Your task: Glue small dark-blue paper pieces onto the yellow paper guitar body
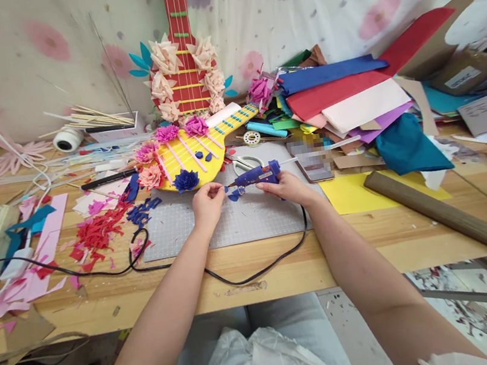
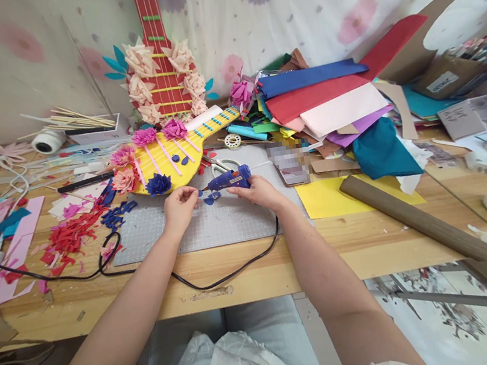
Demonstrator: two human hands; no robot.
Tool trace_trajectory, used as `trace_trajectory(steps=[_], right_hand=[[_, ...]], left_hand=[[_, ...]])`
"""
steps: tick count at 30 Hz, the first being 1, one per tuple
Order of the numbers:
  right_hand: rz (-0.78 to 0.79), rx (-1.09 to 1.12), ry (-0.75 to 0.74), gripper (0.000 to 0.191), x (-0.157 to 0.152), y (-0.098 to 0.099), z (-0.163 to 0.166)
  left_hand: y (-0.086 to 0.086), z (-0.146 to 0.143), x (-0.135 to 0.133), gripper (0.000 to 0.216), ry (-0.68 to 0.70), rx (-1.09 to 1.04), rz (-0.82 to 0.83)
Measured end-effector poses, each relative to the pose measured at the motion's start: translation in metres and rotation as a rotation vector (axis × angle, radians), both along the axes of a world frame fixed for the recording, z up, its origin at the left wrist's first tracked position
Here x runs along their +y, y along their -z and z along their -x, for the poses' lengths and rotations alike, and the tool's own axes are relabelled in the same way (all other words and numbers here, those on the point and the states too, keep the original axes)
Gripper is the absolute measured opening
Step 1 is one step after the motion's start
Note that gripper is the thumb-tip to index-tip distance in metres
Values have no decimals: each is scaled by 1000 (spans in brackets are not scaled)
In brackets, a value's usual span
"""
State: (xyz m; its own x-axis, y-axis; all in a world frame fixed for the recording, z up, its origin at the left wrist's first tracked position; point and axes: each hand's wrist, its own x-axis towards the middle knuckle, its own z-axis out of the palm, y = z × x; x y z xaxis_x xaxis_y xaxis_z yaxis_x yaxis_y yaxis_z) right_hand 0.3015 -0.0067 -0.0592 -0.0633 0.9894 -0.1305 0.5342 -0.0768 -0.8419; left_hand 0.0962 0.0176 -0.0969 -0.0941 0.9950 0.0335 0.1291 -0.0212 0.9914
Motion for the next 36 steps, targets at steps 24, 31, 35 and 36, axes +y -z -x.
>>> trace_trajectory(steps=[24,31,35,36], right_hand=[[13,-49,-62,44,0,1,-1],[51,-23,-86,43,-1,-1,-3],[32,89,-75,44,1,2,-14],[3,139,-66,44,2,3,-17]], left_hand=[[1,1,0,7,12,10,-15],[-2,0,0,7,12,-35,1],[-5,1,-1,10,19,-84,25],[-5,1,-1,11,26,-97,26]])
